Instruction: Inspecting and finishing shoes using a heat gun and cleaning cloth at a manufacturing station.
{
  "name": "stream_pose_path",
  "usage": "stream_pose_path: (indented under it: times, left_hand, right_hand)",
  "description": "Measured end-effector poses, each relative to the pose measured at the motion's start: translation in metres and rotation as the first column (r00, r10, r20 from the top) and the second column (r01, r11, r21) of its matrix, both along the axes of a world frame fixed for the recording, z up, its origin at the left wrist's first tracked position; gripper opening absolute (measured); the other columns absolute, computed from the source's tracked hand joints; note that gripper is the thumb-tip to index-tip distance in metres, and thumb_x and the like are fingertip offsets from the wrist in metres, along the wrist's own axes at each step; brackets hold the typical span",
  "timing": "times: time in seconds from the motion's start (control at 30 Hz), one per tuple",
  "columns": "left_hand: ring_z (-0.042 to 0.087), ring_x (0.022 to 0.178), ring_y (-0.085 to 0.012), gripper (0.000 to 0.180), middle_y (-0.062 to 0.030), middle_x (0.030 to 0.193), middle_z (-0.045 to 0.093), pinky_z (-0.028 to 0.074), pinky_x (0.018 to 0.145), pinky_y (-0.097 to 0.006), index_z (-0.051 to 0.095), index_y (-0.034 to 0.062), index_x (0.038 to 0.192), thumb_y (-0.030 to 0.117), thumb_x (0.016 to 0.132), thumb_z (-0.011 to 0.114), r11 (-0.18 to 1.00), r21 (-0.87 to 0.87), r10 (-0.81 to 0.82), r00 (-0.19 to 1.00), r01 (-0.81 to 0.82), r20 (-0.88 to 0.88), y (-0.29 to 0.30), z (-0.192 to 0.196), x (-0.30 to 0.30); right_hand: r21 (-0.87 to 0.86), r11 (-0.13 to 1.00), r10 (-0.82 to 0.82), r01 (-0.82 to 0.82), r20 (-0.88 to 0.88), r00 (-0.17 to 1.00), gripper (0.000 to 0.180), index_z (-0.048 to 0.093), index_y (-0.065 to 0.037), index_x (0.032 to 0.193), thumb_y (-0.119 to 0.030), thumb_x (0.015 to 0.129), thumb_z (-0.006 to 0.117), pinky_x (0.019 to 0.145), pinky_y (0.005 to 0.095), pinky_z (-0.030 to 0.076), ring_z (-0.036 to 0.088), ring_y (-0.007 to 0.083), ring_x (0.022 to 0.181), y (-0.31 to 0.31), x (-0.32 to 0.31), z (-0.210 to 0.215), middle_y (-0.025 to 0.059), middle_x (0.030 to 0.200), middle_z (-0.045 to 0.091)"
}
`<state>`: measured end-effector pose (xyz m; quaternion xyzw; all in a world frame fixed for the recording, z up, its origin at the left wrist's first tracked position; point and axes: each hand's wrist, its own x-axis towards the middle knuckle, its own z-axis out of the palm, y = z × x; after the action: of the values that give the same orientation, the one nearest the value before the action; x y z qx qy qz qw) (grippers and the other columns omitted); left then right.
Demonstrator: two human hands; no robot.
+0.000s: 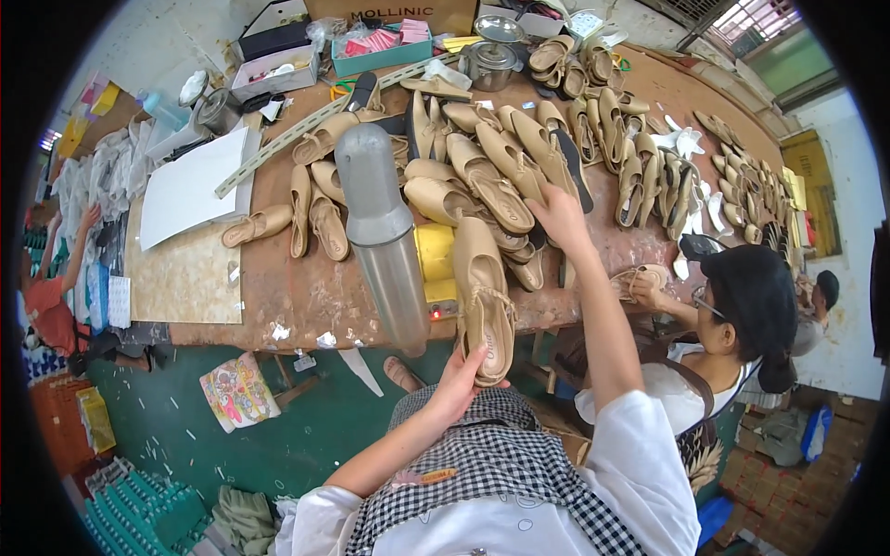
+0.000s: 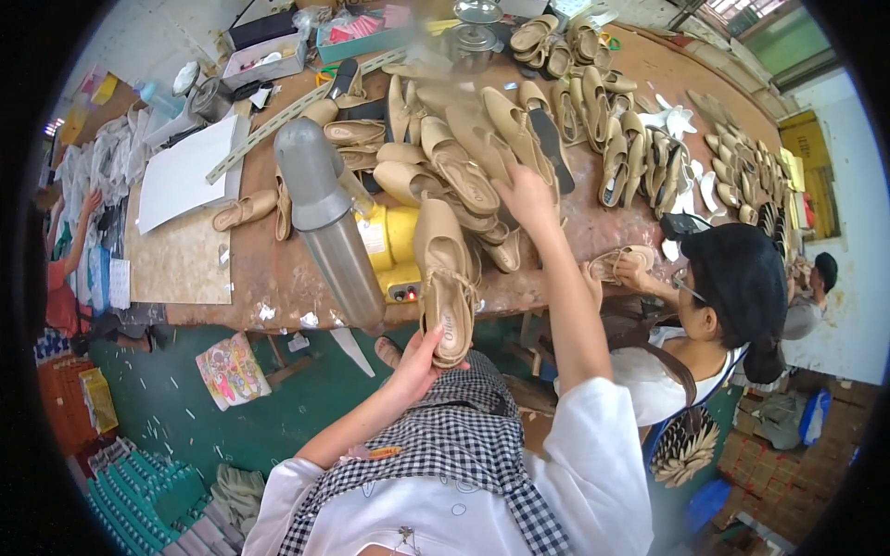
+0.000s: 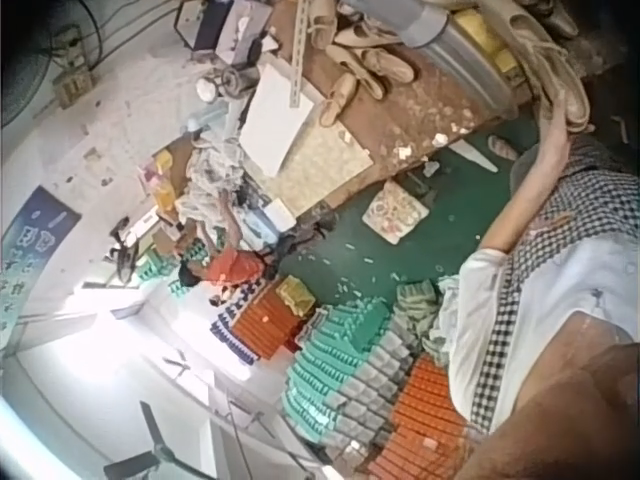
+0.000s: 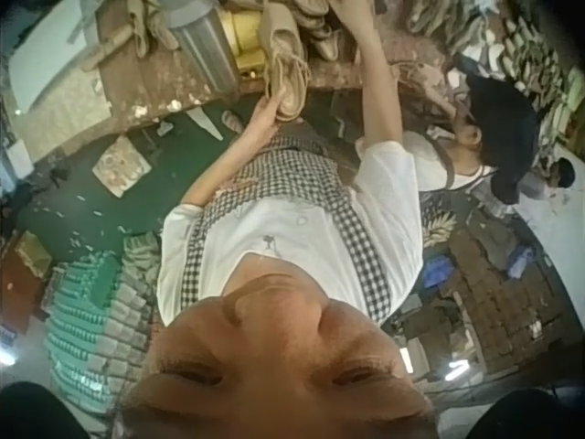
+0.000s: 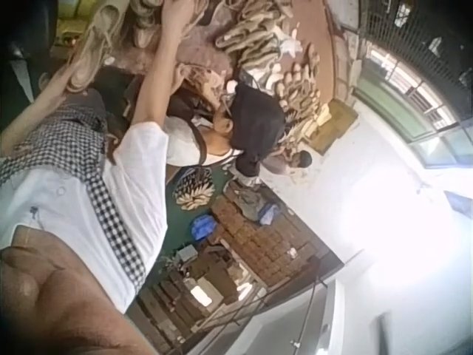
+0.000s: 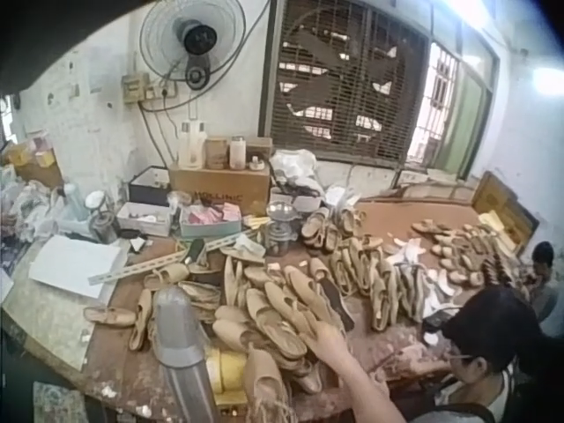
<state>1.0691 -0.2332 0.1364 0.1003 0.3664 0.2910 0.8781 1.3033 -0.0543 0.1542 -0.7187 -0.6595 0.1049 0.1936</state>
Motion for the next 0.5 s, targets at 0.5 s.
stream_pose_path:
  times: [0.5]
  left_hand:
    - [0.045, 0.117, -0.0167, 0.068, -0.009, 0.128, 0.046, 0.036, 0.099, -0.03, 0.025, 0.0022, 0.137, 0.024, 0.085, 0.062, 0.922, 0.377, -0.057, 0.994, 0.088, -0.092, -0.028, -0.009, -0.029]
  right_hand:
    - [-0.359, 0.921, -0.235, -0.149, -0.819, 0.523, 0.022, 0.059, 0.004, 0.106, -0.008, 0.088, 0.054, 0.056, 0.0261, 0.05, 0.063, 0.0168, 0.069, -0.214, -0.106, 0.09, 0.0097, 0.085, 0.062]
